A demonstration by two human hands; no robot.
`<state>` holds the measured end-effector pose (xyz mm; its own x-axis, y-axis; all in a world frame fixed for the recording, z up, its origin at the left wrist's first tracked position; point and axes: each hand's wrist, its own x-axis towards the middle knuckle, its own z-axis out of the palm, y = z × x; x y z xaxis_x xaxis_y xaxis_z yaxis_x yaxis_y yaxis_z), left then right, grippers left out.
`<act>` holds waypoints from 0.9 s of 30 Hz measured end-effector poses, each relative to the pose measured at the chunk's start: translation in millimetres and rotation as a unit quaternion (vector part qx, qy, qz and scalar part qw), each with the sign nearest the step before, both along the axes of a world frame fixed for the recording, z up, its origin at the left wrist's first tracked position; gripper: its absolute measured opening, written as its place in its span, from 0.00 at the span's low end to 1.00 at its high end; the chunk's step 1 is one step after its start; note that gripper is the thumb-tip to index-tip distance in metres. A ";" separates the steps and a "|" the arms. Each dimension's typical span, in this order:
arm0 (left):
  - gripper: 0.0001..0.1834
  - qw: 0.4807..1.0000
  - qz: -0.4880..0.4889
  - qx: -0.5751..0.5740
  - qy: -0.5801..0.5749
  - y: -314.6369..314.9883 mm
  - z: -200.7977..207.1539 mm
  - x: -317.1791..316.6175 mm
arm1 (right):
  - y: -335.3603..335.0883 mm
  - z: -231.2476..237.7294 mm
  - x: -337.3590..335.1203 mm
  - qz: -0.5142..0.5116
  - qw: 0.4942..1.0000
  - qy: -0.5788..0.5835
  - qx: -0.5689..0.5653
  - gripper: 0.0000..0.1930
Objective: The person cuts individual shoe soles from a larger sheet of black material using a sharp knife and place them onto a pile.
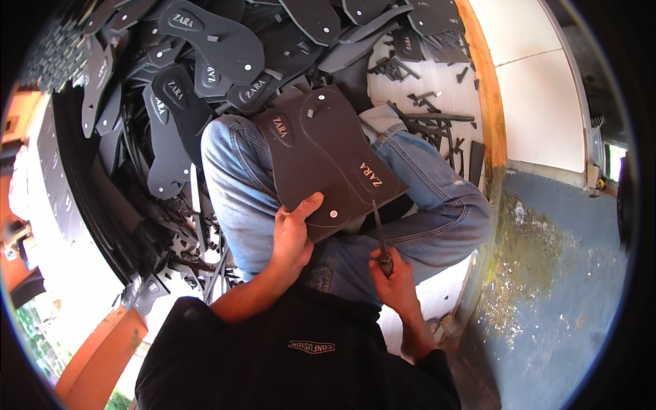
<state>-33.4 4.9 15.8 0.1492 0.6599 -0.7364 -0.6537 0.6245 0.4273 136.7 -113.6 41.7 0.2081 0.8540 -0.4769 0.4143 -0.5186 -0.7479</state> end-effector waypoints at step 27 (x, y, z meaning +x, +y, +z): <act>0.17 0.999 0.010 -0.033 -0.028 2.8 12.2 1.0 | -7.1 -11.7 -5.5 -0.019 0.998 -0.052 -0.031 0.05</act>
<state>-32.4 7.7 27.9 0.1776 0.6140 -0.7690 -0.6880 0.6363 0.3491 131.2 -120.6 30.0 0.2906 0.8138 -0.5033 0.4677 -0.5797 -0.6673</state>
